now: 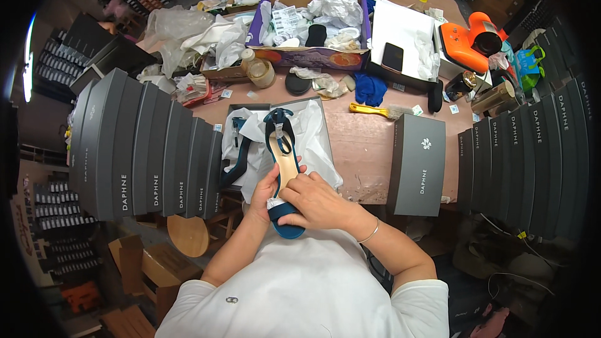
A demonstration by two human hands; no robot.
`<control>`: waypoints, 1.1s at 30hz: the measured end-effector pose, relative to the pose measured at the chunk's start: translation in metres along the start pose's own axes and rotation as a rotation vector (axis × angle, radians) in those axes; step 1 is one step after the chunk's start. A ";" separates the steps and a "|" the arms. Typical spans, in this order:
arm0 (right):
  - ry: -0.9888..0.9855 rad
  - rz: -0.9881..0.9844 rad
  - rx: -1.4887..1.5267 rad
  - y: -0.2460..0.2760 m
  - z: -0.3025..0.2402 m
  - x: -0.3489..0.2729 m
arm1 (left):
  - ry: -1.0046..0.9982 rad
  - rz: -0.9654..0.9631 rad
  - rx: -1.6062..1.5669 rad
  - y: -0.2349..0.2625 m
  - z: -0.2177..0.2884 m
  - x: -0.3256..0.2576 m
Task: Cleaning and packaging high-heeled shoes into boxes with protective wrapping.
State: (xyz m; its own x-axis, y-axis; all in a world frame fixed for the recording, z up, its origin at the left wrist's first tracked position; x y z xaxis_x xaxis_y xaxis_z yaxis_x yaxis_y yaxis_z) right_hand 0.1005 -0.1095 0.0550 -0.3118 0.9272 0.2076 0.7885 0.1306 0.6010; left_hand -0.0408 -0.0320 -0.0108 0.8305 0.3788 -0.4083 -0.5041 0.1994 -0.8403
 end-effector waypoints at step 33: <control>-0.787 1.480 0.116 0.201 0.332 -0.152 | -0.374 0.150 0.141 -0.057 0.076 0.062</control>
State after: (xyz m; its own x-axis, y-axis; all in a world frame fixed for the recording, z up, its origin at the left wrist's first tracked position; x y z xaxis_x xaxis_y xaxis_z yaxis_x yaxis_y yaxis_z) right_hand 0.4825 -0.1079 -0.1121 0.9770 0.2008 0.0718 0.1840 -0.9640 0.1919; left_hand 0.0215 0.0489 0.0384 0.6152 0.7098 -0.3432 -0.6621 0.2287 -0.7137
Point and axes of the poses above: each hand's wrist, its own x-axis towards the middle knuckle, its own y-axis out of the back of the hand, z = x × y, the point moved 1 cm from there along x, towards the middle knuckle, and after that the axes turned 10 degrees about x, right-handed, at the moved point
